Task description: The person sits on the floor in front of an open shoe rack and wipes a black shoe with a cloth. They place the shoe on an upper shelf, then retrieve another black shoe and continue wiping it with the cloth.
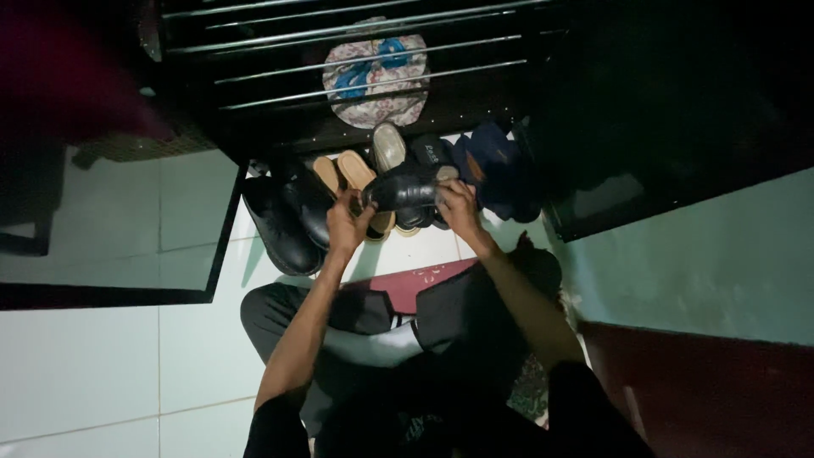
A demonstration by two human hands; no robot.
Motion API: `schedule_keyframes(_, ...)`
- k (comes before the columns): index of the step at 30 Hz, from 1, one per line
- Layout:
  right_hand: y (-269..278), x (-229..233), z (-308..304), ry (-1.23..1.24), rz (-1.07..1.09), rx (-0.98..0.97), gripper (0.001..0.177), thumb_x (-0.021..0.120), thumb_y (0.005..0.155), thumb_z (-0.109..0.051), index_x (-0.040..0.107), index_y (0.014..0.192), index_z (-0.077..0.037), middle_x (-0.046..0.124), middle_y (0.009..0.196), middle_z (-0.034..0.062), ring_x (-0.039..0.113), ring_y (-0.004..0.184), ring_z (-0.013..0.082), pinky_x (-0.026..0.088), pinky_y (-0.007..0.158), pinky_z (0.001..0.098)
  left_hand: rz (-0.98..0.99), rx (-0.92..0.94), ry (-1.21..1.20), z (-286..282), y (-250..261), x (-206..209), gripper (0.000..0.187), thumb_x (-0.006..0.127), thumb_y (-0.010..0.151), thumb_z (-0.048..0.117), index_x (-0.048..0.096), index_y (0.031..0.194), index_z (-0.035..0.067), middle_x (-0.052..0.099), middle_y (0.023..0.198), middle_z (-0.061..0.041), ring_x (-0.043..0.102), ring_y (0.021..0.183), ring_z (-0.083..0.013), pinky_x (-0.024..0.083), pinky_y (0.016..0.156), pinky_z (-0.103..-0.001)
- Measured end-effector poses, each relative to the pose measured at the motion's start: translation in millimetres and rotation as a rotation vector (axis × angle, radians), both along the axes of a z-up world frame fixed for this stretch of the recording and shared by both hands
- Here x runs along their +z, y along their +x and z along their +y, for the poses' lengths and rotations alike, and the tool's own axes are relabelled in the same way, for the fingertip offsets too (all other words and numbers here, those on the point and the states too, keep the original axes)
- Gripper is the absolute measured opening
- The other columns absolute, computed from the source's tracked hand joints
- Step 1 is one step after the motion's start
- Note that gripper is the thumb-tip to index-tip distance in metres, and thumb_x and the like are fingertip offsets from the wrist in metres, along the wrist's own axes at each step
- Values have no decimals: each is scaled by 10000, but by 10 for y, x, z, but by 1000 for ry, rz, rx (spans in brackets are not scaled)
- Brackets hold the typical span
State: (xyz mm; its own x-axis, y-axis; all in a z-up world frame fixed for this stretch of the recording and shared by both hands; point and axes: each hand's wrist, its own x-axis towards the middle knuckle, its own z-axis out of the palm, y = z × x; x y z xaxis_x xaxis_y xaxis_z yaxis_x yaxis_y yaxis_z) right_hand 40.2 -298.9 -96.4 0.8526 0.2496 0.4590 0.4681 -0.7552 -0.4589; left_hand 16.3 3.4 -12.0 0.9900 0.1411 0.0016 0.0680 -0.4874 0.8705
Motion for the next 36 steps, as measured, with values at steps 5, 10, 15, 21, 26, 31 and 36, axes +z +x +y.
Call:
schedule_keyframes(5, 145, 320, 98, -69, -214, -79, 320, 751, 810, -98, 693, 1122, -140, 613, 1096, 64, 600, 960, 291, 410, 875, 446, 10, -7, 19, -15, -25, -4, 304, 839, 793, 327, 726, 1027, 168, 739, 820, -140, 730, 898, -406, 543, 757, -518)
schedule_keyframes(10, 251, -88, -200, -216, -279, -273, 333, 787, 682, -203, 726, 1007, -170, 594, 1016, 68, 578, 867, 311, 428, 721, 497, -79, 1, -1, -32, -10, -106, 304, 856, 800, 303, 706, 981, 111, 724, 757, -161, 726, 844, -439, 538, 721, -545)
schedule_keyframes(15, 159, 357, -224, -355, 152, -433, 630, 768, 809, -234, 549, 1377, -70, 715, 1085, 108, 676, 1054, 321, 478, 912, 654, 57, 69, -32, -58, 19, -145, 279, 868, 777, 304, 720, 968, 164, 729, 759, -74, 737, 800, -295, 549, 715, -421)
schedule_keyframes(21, 17, 1207, 315, 1208, 312, -357, 250, 838, 823, -100, 609, 723, -99, 532, 646, -8, 474, 593, 166, 353, 586, 348, 57, 71, -49, -74, 17, -255, 342, 883, 755, 305, 724, 1022, 160, 741, 802, -107, 747, 857, -337, 546, 719, -480)
schedule_keyframes(26, 340, -302, -101, 131, 86, 4, 348, 783, 662, -8, 779, 976, -157, 684, 1055, 40, 629, 982, 318, 495, 835, 472, 31, 43, 23, -34, -48, -87, 344, 868, 789, 310, 718, 1044, 136, 756, 860, -152, 738, 916, -398, 565, 753, -522)
schedule_keyframes(31, 546, -556, -175, 361, 176, 249, 389, 686, 647, 128, 765, 999, -18, 702, 1059, 119, 652, 1059, 383, 496, 964, 472, -26, 18, -21, -21, -38, -81, 316, 850, 803, 254, 718, 1070, 150, 747, 898, -173, 730, 943, -410, 558, 744, -513)
schedule_keyframes(36, -271, 1441, 197, 109, -29, 125, 223, 602, 933, 43, 665, 1127, 133, 621, 968, 252, 633, 989, 328, 471, 932, 313, -38, 1, -15, 11, -15, -286, 350, 872, 790, 279, 702, 1061, 137, 729, 869, -162, 735, 901, -397, 564, 755, -505)
